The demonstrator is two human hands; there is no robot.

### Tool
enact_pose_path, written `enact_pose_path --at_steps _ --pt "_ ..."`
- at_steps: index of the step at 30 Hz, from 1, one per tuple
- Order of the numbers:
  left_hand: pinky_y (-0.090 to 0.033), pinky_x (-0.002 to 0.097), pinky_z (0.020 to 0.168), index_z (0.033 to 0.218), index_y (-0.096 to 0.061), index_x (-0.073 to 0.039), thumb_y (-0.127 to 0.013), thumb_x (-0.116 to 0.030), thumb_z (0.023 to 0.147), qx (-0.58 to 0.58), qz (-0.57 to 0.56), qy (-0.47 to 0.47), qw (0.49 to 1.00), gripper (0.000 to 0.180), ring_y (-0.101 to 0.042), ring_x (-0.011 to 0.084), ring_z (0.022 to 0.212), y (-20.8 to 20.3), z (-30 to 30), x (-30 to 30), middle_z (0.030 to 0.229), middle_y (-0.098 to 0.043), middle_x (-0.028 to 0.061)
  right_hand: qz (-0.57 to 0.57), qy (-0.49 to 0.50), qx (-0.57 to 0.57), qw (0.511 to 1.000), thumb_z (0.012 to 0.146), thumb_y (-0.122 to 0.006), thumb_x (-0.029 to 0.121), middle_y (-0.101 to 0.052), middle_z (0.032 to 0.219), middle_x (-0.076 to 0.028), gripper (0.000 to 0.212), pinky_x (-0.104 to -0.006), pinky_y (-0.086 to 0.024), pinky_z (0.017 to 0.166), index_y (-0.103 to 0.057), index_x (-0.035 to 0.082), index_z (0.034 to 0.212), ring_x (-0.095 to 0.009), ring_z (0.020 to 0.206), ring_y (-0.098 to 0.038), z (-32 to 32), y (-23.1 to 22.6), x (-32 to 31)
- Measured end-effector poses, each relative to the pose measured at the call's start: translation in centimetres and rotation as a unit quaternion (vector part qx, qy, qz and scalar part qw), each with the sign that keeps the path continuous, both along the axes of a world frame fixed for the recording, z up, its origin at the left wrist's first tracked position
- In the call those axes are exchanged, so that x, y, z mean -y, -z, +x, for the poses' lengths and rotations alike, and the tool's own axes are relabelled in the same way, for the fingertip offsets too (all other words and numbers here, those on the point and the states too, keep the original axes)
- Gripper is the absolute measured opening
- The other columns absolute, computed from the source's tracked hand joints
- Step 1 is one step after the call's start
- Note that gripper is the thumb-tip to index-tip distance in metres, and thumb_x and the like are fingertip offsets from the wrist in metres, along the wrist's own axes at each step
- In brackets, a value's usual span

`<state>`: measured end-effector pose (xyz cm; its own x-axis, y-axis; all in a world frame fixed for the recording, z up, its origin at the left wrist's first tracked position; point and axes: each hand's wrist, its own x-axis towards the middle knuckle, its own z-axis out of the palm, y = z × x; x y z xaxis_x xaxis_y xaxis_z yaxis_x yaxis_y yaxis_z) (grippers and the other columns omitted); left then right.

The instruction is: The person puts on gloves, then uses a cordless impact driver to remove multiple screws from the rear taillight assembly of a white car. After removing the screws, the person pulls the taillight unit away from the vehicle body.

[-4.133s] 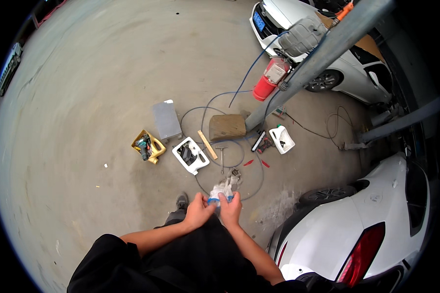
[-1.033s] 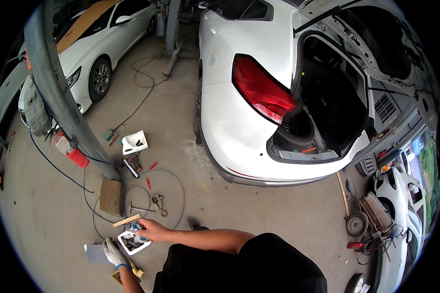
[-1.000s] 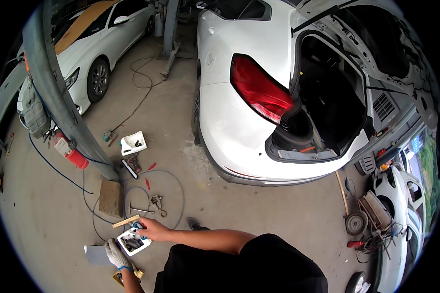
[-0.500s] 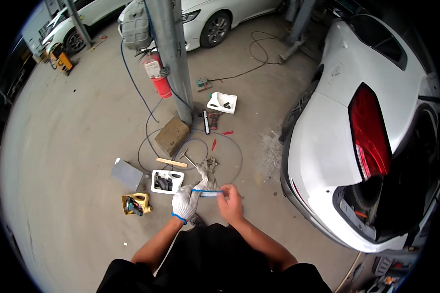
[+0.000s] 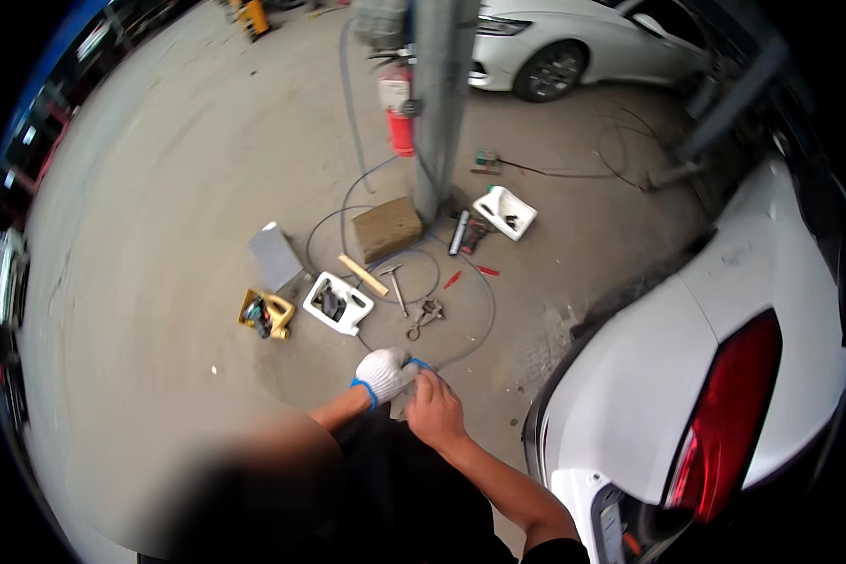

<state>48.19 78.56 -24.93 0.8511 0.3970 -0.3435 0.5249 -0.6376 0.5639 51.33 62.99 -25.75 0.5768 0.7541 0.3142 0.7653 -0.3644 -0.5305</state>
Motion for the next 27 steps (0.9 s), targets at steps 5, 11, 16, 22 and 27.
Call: enact_pose_path --at_steps 5,11,16,22,27 --pt "-0.052 0.0471 0.07 0.084 -0.067 -0.005 -0.061 -0.04 0.08 0.035 0.019 0.141 0.989 0.035 -0.065 0.0382 0.077 -0.3 3.8 -0.8 0.079 -0.067 0.0171 -0.293 -0.296 -0.061 0.907 0.072 -0.06 0.013 -0.067 0.09 -0.021 0.039 -0.049 -0.045 0.091 -0.058 -0.005 0.107 -0.04 0.091 -0.063 5.9 1.1 -1.6" --pt "-0.051 0.047 0.066 0.078 -0.064 -0.006 -0.066 -0.034 0.082 0.18 0.049 -0.163 0.969 0.028 -0.064 0.0358 0.075 -0.5 4.1 -7.1 0.076 -0.065 0.0152 -0.045 -0.063 -0.489 0.869 0.084 -0.057 0.018 -0.053 0.129 -0.021 0.055 -0.0397 -0.037 0.103 -0.043 -0.001 0.134 -0.033 0.12 -0.051 12.4 2.9 -6.5" --pt "-0.05 0.048 0.063 0.073 -0.063 -0.006 -0.067 -0.033 0.075 0.18 0.008 -0.122 0.976 0.028 -0.062 0.0368 0.069 0.4 6.0 -9.2 0.07 -0.063 0.0157 0.219 -0.022 -0.73 0.647 0.087 -0.046 0.01 -0.032 0.15 -0.014 0.067 -0.0368 -0.023 0.114 -0.023 -0.002 0.148 -0.025 0.14 -0.029 12.9 1.3 -13.6" --pt "-0.049 0.0479 0.062 0.073 -0.062 -0.006 -0.06 -0.028 0.08 0.129 0.067 -0.064 0.987 0.023 -0.063 0.0353 0.067 2.6 9.8 -11.7 0.068 -0.062 0.0171 0.137 -0.102 -0.657 0.734 0.084 -0.046 0.003 -0.03 0.151 -0.016 0.067 -0.0351 -0.019 0.115 -0.023 -0.008 0.145 -0.025 0.14 -0.029 15.0 4.0 -16.3" --pt "-0.049 0.0535 0.063 0.075 -0.063 -0.006 -0.057 -0.029 0.085 0.085 -0.057 -0.095 0.99 0.026 -0.062 0.0393 0.064 4.8 11.7 -9.8 0.068 -0.063 0.0204 0.268 0.019 -0.746 0.609 0.073 -0.041 -0.005 -0.048 0.136 -0.016 0.06 -0.0367 -0.029 0.112 -0.042 -0.008 0.133 -0.028 0.131 -0.043 21.7 7.4 -18.5"
